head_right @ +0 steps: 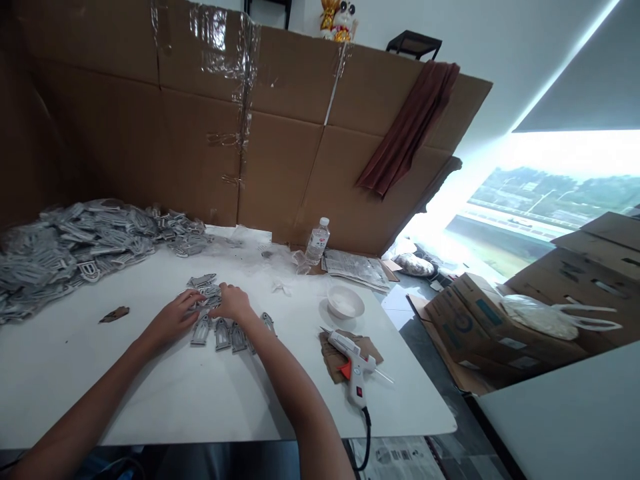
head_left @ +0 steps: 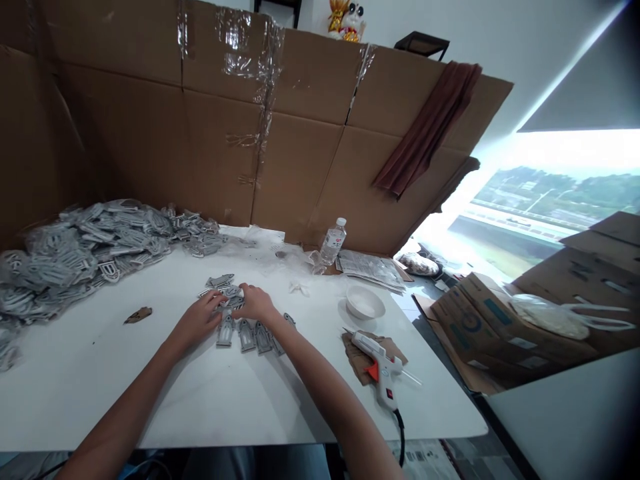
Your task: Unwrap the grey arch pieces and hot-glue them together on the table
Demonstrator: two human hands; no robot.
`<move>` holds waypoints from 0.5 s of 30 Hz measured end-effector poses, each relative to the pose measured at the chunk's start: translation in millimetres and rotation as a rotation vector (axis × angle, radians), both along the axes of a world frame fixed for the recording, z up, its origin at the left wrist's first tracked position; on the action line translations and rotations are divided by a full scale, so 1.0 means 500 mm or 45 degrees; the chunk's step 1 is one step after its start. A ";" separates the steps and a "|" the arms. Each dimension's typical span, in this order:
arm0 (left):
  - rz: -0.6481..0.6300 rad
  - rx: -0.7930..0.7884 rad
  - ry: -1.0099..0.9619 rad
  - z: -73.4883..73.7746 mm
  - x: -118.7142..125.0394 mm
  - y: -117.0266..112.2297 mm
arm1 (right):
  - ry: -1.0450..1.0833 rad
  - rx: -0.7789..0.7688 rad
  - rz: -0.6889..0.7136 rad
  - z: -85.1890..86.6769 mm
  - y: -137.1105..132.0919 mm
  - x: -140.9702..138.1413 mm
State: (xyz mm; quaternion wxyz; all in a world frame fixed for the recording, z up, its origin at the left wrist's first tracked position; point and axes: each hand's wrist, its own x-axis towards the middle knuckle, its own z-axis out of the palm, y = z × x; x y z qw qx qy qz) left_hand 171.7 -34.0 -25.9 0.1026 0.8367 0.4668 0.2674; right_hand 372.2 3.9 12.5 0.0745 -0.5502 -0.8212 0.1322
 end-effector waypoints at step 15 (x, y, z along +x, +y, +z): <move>-0.058 0.011 0.001 -0.005 -0.002 -0.001 | 0.017 -0.277 -0.092 -0.008 0.020 -0.002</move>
